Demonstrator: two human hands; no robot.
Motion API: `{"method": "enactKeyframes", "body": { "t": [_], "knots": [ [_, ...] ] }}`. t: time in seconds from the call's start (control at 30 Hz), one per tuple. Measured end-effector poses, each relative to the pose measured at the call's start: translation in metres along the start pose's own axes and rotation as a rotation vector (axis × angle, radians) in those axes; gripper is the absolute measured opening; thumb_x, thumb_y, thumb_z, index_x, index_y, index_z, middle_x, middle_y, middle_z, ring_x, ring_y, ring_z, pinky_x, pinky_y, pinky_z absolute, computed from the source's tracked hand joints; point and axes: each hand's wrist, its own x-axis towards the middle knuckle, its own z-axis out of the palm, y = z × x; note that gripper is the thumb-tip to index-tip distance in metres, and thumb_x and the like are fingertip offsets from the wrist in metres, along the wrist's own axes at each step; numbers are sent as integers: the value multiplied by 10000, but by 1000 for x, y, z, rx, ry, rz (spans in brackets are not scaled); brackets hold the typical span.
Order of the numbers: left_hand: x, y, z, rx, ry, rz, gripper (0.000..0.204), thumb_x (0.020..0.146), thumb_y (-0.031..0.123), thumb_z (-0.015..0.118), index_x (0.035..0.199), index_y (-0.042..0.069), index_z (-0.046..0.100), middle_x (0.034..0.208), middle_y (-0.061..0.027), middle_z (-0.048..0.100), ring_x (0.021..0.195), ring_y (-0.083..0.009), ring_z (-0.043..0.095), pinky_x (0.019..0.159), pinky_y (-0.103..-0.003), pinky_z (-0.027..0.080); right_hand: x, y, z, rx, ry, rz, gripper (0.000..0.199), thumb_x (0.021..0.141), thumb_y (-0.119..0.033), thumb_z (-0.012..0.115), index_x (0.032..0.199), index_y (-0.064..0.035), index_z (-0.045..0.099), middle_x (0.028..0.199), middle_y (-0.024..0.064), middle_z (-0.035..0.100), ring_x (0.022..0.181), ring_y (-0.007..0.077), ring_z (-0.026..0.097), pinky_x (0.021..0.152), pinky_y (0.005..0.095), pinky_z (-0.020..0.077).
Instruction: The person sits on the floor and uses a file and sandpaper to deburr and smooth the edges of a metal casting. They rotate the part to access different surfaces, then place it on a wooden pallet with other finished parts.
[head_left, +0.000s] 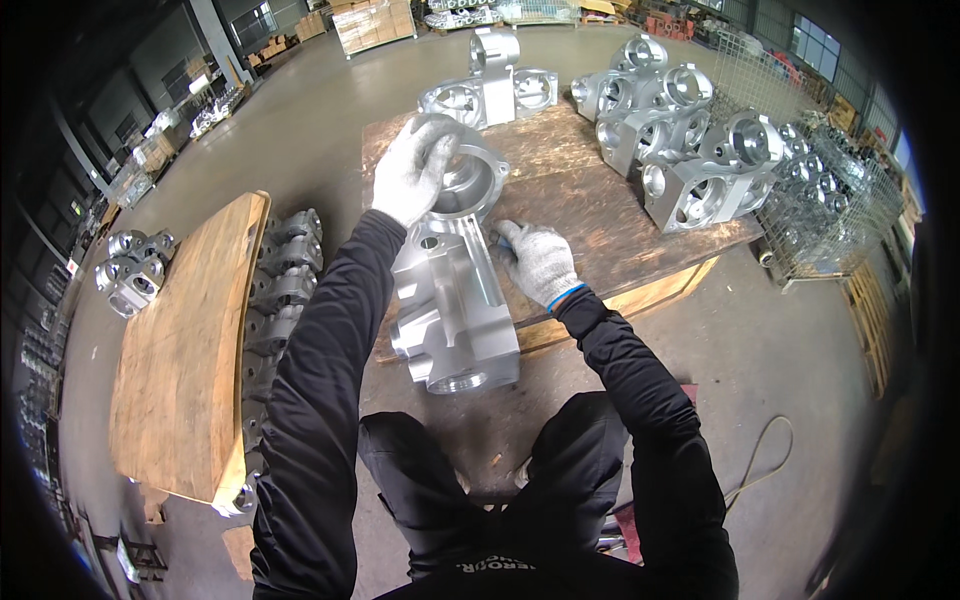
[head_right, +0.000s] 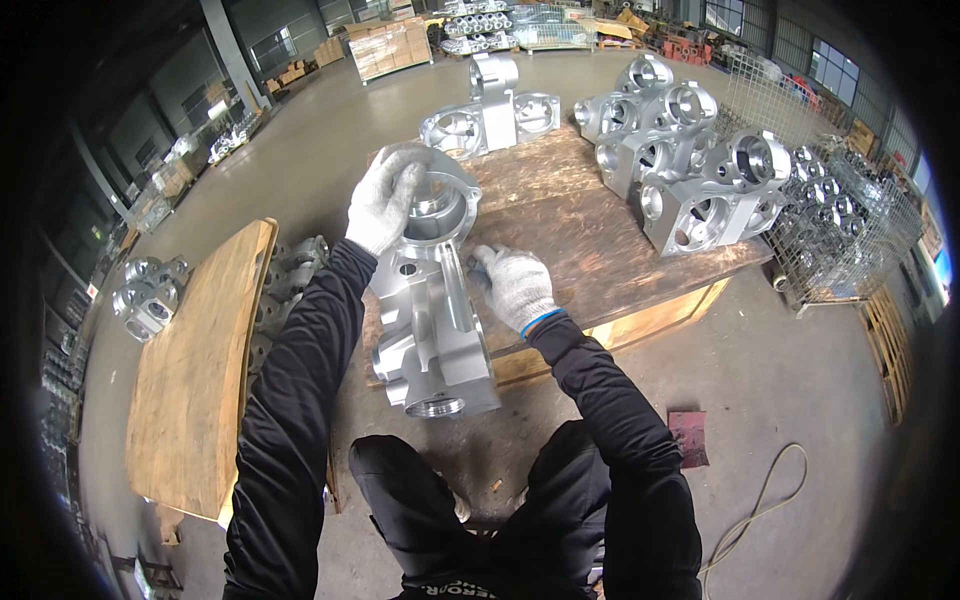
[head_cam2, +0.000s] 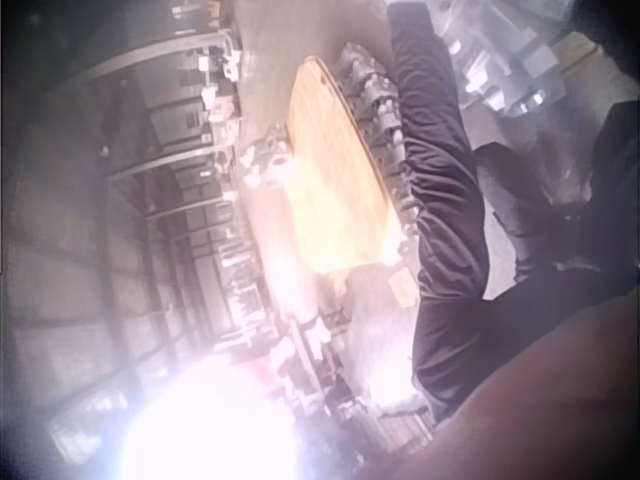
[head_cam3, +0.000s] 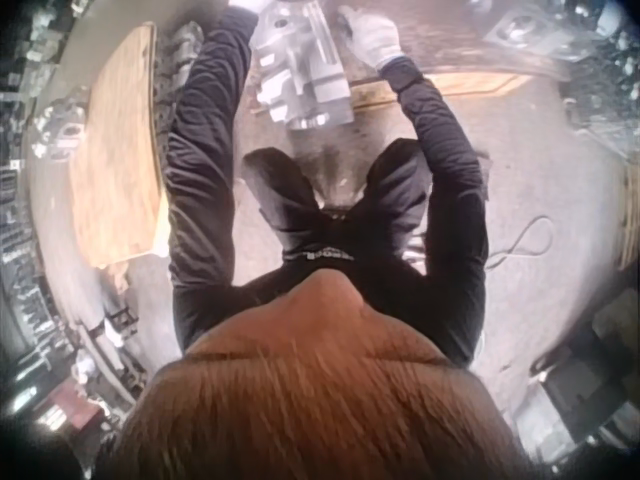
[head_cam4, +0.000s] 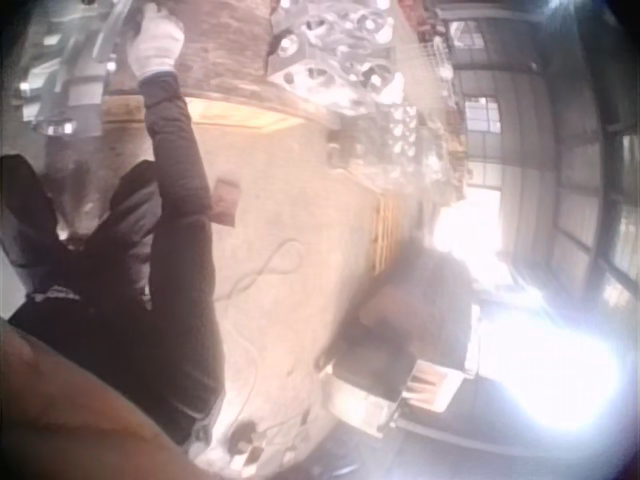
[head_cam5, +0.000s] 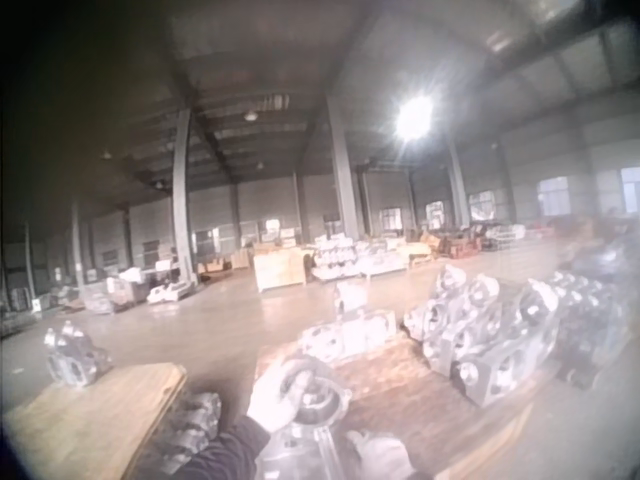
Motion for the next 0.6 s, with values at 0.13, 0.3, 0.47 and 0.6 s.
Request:
{"method": "enactKeyframes", "body": {
  "t": [0.13, 0.3, 0.47, 0.6],
  "knots": [
    [0, -9, -2, 55, -4, 101, 202, 1024, 164, 624, 1171, 67, 722, 1207, -129, 682, 1140, -318, 673, 976, -379, 531, 3, -1, 11, 50, 1, 73, 235, 916, -255, 715, 1114, -132, 687, 1043, 138, 717, 958, 371, 703, 858, 491, 547],
    [-1, -7, 0, 84, -42, 45, 212, 1053, 144, 572, 1198, 74, 709, 1251, -117, 668, 1183, -276, 637, 1045, -364, 493, -2, -9, 4, 61, 19, 56, 271, 907, -247, 716, 1153, -137, 686, 1047, 134, 720, 947, 368, 706, 838, 489, 563],
    [0, -5, 1, 60, 9, 68, 194, 1026, 190, 640, 1167, 83, 718, 1192, -114, 676, 1144, -294, 673, 986, -366, 523, -31, -18, -22, 17, -75, 7, 356, 880, -239, 723, 1218, -140, 669, 1038, 140, 719, 912, 358, 715, 781, 484, 576],
    [-2, -10, 3, 70, -16, 42, 189, 1035, 143, 616, 1183, 72, 710, 1239, -106, 668, 1168, -276, 651, 1022, -358, 504, -67, -27, -42, 35, -91, -46, 429, 824, -193, 735, 1236, -108, 650, 1012, 148, 716, 876, 372, 715, 761, 468, 578]
  ]
}}
